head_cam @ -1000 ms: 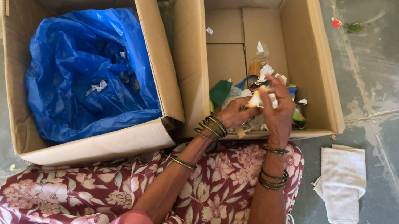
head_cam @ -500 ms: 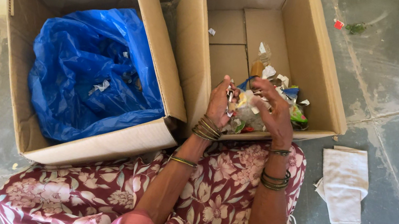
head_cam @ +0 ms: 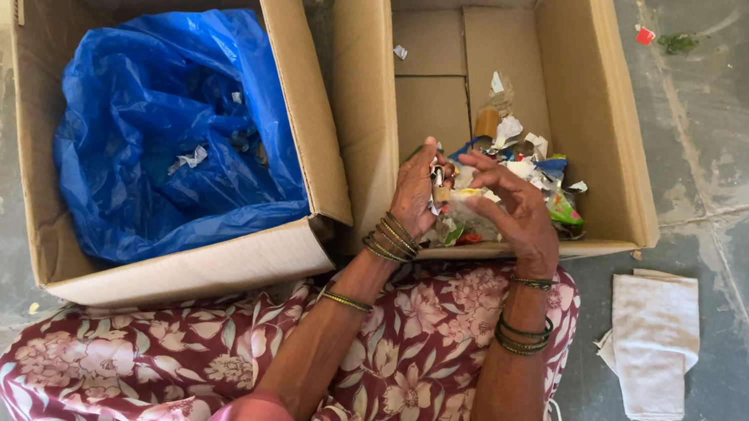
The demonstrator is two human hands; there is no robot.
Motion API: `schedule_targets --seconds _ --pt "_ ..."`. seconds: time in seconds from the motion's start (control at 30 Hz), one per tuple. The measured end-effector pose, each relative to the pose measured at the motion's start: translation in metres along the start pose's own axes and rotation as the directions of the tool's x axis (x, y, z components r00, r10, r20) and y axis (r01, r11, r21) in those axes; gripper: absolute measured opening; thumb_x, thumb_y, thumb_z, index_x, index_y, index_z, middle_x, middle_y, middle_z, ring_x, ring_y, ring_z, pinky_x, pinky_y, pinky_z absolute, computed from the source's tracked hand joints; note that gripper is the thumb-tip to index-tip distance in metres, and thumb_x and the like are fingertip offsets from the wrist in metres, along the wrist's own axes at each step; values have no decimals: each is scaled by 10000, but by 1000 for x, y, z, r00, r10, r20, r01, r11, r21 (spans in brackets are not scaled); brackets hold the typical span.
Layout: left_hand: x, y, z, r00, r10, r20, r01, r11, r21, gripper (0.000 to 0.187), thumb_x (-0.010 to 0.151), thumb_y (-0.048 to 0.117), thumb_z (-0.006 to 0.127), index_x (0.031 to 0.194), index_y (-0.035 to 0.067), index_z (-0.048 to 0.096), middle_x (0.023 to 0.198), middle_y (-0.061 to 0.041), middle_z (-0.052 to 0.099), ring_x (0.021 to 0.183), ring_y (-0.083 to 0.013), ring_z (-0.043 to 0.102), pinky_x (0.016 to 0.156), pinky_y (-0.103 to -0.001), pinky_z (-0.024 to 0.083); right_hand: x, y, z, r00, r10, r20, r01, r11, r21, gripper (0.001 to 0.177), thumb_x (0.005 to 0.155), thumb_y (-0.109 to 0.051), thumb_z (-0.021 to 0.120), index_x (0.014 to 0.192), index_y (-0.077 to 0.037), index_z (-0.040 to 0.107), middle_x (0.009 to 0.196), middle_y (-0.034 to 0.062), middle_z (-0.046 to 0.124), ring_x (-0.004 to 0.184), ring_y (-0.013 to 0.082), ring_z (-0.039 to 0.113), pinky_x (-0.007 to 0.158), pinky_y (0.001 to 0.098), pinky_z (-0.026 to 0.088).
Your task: The person sits on the floor and sorts small pieces of paper and plastic waste from a blue bag into a cardboard box. They handle items one at a time, separating them by hand.
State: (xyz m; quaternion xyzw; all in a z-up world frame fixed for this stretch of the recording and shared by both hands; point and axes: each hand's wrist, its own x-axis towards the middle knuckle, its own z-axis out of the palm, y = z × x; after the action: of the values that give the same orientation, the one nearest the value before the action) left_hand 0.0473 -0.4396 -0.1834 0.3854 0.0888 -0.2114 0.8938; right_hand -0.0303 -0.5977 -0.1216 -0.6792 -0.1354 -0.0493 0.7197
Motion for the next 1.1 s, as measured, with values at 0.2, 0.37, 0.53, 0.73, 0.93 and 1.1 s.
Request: schedule_targets --seconds 0.2,0.37,0.53,0.73,0.93,1.1 --pt "5 -3 -3 1000 9 23 -9 1000 -7 394 1036 465 575 857 119 524 675 -16 569 472 -100 507 316 -257 401 -8 -5 -7 959 -139 -247 211 932 294 139 937 -86 705 1074 -76 726 1438 195 654 1434 330 553 1252 495 485" --pt "5 -5 -4 1000 12 -20 -12 1000 21 397 1016 482 567 856 122 524 688 -17 577 497 -92 524 318 -254 406 7 1 2 921 -227 -316 8 824 -567 218 899 -223 790 1046 -83 713 1537 213 520 1517 422 337 1226 572 274" --pt "10 -14 -10 996 83 -36 -81 995 61 429 1018 495 587 888 87 552 719 -38 587 537 -115 540 361 -258 441 8 -3 13 951 -292 -106 151 732 -665 172 831 -189 840 870 -73 719 1547 184 524 1561 433 238 1262 560 216" --pt "7 -10 -5 994 101 -37 -97 989 109 465 1020 519 602 924 65 569 752 -42 588 571 -106 548 385 -259 430 11 -4 18 946 -313 -78 220 802 -556 106 876 -99 766 842 -57 675 1543 153 577 1594 392 304 1311 548 242" --pt "-2 -1 0 1000 9 11 -10 997 77 470 1018 549 571 875 105 522 667 -27 512 407 -102 423 320 -259 342 -8 -27 2 906 -337 -256 240 907 -346 51 912 -82 692 899 -60 647 1505 129 627 1596 353 386 1347 545 259" --pt "1 -1 -2 998 -66 -2 66 998 0 465 1023 549 513 861 113 512 680 -16 530 423 -104 451 325 -262 353 -15 -15 -24 910 -218 -353 -132 654 -745 153 1031 -201 722 1026 -50 695 1447 157 642 1493 365 478 1292 521 340"
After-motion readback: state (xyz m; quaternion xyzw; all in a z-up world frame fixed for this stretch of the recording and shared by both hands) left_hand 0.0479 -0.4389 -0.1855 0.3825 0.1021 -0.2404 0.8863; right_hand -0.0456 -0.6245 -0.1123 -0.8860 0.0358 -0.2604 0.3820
